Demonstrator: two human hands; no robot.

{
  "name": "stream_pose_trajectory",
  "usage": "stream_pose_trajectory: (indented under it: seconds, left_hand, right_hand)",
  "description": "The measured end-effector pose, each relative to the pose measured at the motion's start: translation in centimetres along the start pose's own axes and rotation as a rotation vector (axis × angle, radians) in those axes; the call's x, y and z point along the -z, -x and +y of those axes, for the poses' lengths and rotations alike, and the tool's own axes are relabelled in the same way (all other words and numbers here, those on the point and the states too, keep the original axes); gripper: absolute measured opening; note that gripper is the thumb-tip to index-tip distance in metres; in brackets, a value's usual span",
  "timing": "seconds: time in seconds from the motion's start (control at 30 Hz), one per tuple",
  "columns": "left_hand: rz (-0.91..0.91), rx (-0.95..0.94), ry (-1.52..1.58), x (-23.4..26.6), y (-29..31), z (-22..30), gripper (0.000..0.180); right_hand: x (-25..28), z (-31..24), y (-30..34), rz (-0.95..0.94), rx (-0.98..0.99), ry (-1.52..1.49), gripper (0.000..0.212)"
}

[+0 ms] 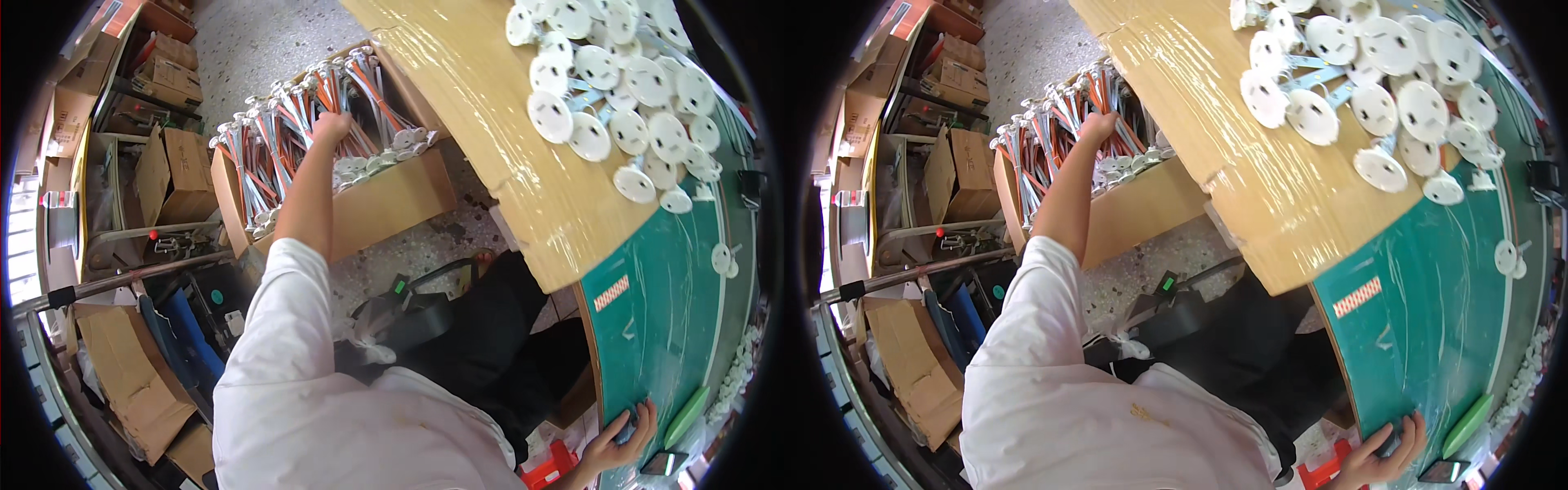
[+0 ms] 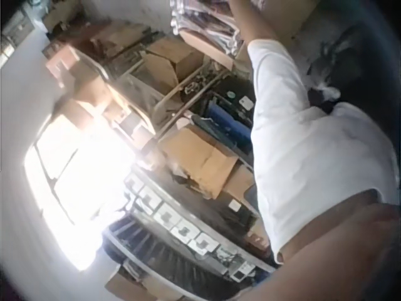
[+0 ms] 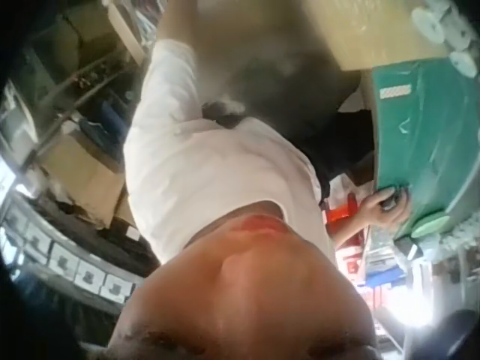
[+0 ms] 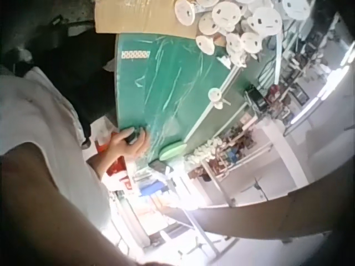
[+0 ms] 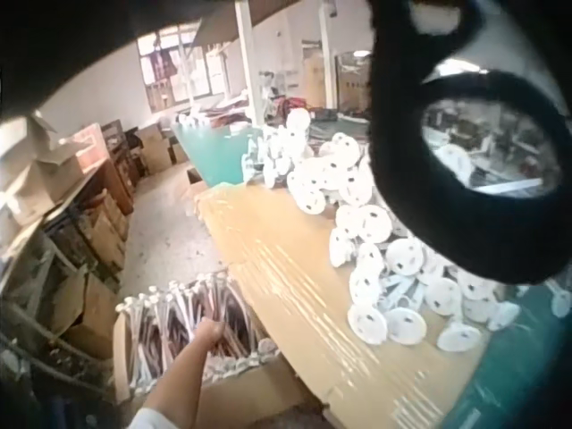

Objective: Assembling and bundling LED light strips with plastic bases and placing them into a shipping box.

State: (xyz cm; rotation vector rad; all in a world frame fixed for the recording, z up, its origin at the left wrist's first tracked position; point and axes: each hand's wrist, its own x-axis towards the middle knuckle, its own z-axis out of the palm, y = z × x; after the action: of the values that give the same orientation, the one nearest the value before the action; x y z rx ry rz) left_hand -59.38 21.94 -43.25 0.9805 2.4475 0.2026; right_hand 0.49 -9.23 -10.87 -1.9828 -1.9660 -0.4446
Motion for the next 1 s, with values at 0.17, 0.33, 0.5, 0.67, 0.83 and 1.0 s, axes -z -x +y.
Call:
stream_pose_trajectory:
  seconds: [0.17,0.33,0.5,0.67,0.83,1.0]
  left_hand:
    - [0.139,-0.154,0.106,1.5,6.7,-0.6,0.076]
    - [0.409,-0.463,0.222,-1.1,13.0,-7.3,0.069]
    - [0.122,-0.302,0.179,-3.8,12.6,-11.3,0.082]
    - [0.403,-0.385,0.214,0.4,12.6,-8.4,0.069]
    - [0.686,-0.811,0.653,11.8,26.8,4.7,0.042]
    - [0.615,-1.401,0.576,15.2,39.0,15.0,0.025]
  right_hand:
    - [0.8,0.0,0.0,0.026,-0.025,-0.004,0.017]
    - [2.5,-0.6,-1.8,-0.098,-0.093,-0.304,0.019]
    - [5.9,1.6,-9.8,-0.342,0.062,-0.485,0.017]
    - [1.0,11.6,-24.2,-0.108,-0.097,-0.172,0.028]
    - [-6.0,8.6,-31.8,-0.222,0.105,-0.159,0.069]
    - [-11.7,8.9,-33.0,-0.328,0.128,-0.052,0.024]
